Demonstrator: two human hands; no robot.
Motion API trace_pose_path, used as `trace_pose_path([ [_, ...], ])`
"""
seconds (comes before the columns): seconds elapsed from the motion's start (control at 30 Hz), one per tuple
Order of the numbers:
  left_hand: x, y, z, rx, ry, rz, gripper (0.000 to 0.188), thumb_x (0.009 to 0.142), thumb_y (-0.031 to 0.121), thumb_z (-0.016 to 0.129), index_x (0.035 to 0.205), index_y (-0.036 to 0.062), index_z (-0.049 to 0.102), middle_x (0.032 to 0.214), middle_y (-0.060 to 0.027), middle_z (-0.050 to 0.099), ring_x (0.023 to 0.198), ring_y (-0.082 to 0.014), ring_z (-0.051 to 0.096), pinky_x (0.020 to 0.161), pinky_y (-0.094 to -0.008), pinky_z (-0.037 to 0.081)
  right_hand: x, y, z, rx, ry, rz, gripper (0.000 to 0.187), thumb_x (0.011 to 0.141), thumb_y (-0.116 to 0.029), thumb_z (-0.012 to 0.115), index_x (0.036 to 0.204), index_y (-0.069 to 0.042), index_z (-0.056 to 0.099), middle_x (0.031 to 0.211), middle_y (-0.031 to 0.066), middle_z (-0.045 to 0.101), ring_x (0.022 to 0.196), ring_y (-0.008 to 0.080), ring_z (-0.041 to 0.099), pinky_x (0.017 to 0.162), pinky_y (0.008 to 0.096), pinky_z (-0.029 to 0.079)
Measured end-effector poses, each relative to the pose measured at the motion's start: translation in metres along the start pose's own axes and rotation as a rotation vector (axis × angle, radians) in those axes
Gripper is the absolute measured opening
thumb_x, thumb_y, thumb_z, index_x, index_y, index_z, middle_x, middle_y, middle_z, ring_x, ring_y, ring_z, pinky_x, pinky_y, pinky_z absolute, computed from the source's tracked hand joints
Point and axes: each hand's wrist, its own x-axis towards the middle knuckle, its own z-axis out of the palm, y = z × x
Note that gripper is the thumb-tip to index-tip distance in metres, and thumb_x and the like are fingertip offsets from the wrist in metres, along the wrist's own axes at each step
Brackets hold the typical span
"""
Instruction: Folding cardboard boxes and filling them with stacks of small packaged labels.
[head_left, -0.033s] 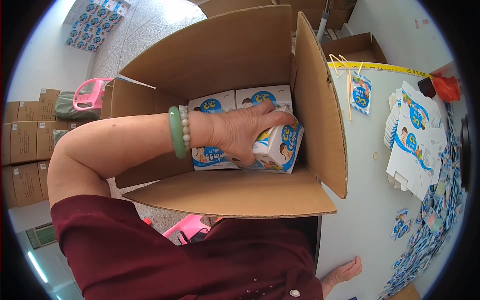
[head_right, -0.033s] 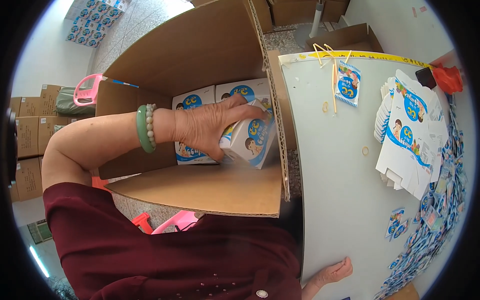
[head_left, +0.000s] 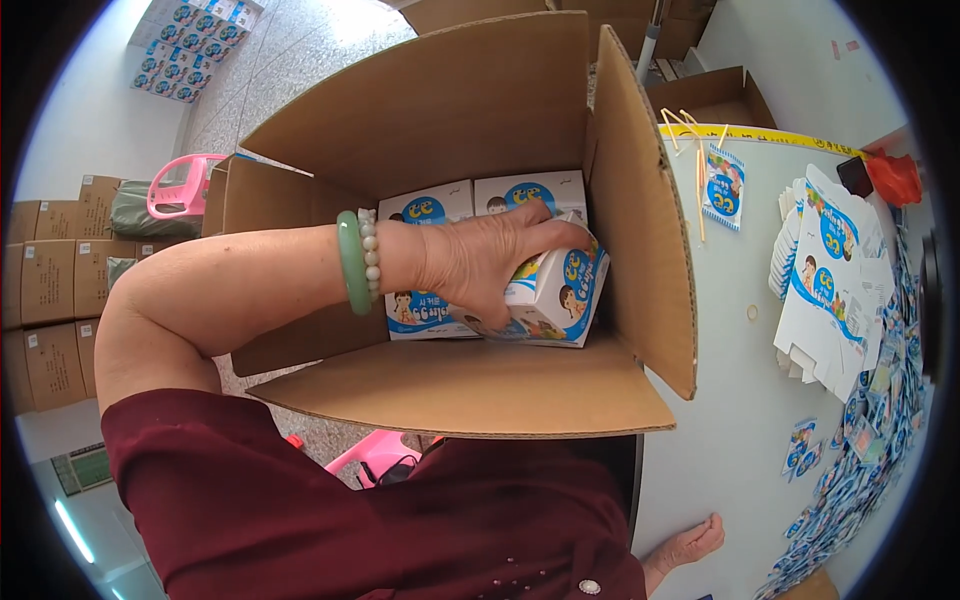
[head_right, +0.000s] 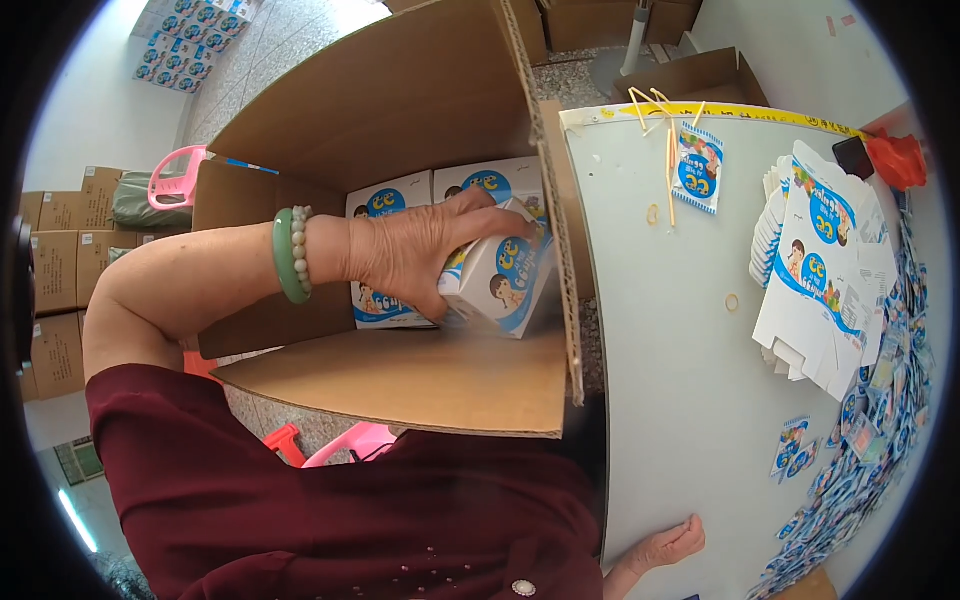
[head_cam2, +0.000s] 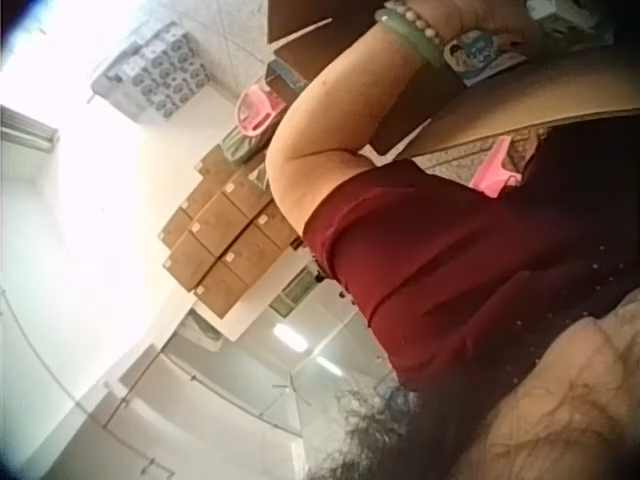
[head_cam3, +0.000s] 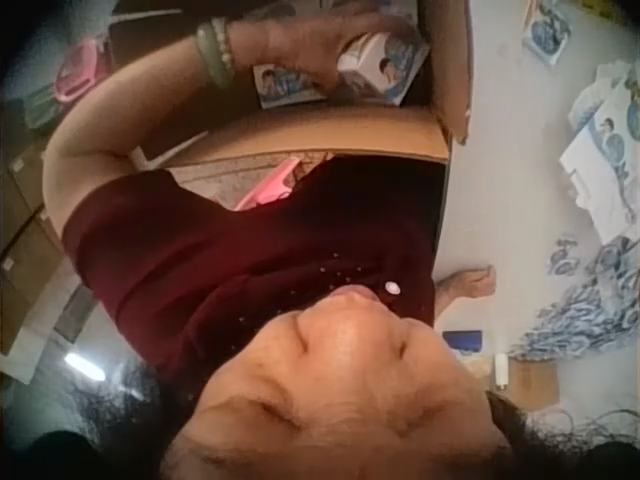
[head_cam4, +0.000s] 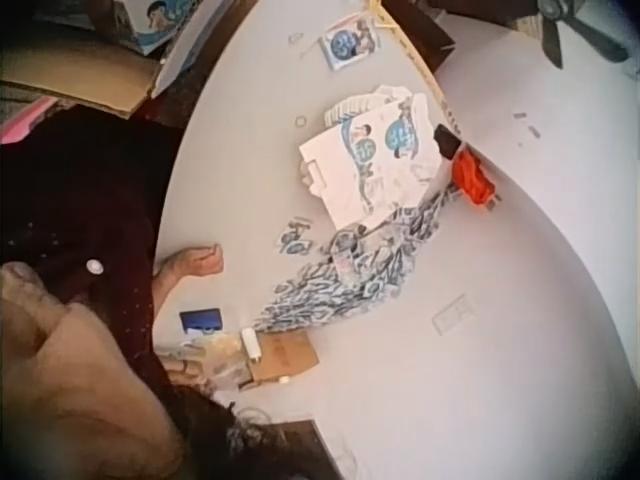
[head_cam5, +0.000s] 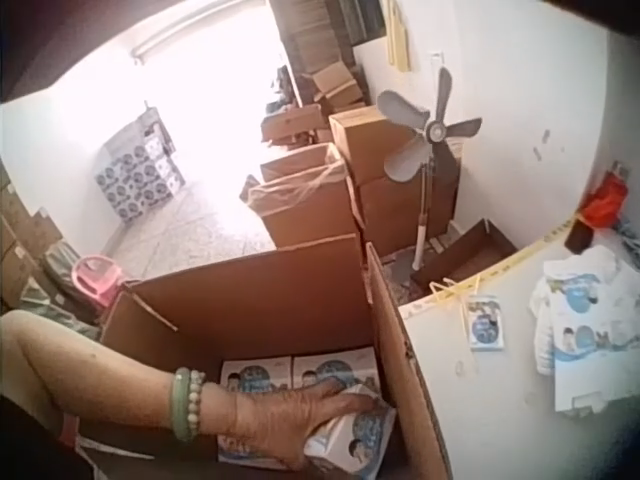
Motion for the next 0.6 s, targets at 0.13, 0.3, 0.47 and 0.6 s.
trace_pose_path([
  [0.13, -0.009, -0.011, 0.006, -0.072, 0.203, 0.132, 0.098, 0.054, 0.010, 0.079, 0.139, 0.0193, 0.030, 0.121, -0.0193, 0.039, 0.115, -0.0402, 0.045, 0.100, -0.0397, 0.042, -0.001, 0.002, 0.000, 0.005, 0.005, 0.012, 0.022, 0.090, -0.004, 0.045, 0.107, 0.002, 0.060, 0.100, 0.0142, 0.058, 0.098, 0.0302, 0.049, 0.086, 0.0389, 0.041],
  [0.3, -0.016, -0.010, 0.016, -0.049, 0.284, 0.081, 0.097, 0.054, 0.011, 0.079, 0.139, 0.0188, 0.030, 0.122, -0.0198, 0.039, 0.115, -0.0407, 0.045, 0.100, -0.0404, 0.042, 0.003, 0.001, 0.001, -0.029, -0.001, 0.008, 0.023, 0.091, -0.004, 0.045, 0.107, 0.002, 0.059, 0.100, 0.0141, 0.058, 0.098, 0.0307, 0.049, 0.086, 0.0390, 0.041],
  [0.47, -0.014, -0.001, 0.011, -0.030, 0.218, 0.027, 0.097, 0.055, 0.012, 0.080, 0.138, 0.0189, 0.030, 0.122, -0.0200, 0.039, 0.114, -0.0409, 0.046, 0.098, -0.0417, 0.044, 0.002, -0.003, 0.000, -0.076, -0.014, -0.038, 0.022, 0.091, -0.004, 0.045, 0.106, 0.001, 0.059, 0.100, 0.0142, 0.057, 0.097, 0.0310, 0.048, 0.086, 0.0391, 0.041],
  [0.6, -0.016, 0.004, 0.008, -0.038, 0.243, 0.024, 0.094, 0.057, 0.010, 0.079, 0.138, 0.0186, 0.031, 0.122, -0.0195, 0.039, 0.114, -0.0404, 0.047, 0.096, -0.0420, 0.046, 0.001, -0.004, 0.000, -0.053, -0.006, 0.015, 0.022, 0.091, -0.004, 0.044, 0.107, 0.001, 0.059, 0.100, 0.0148, 0.057, 0.097, 0.0310, 0.049, 0.086, 0.0394, 0.040],
])
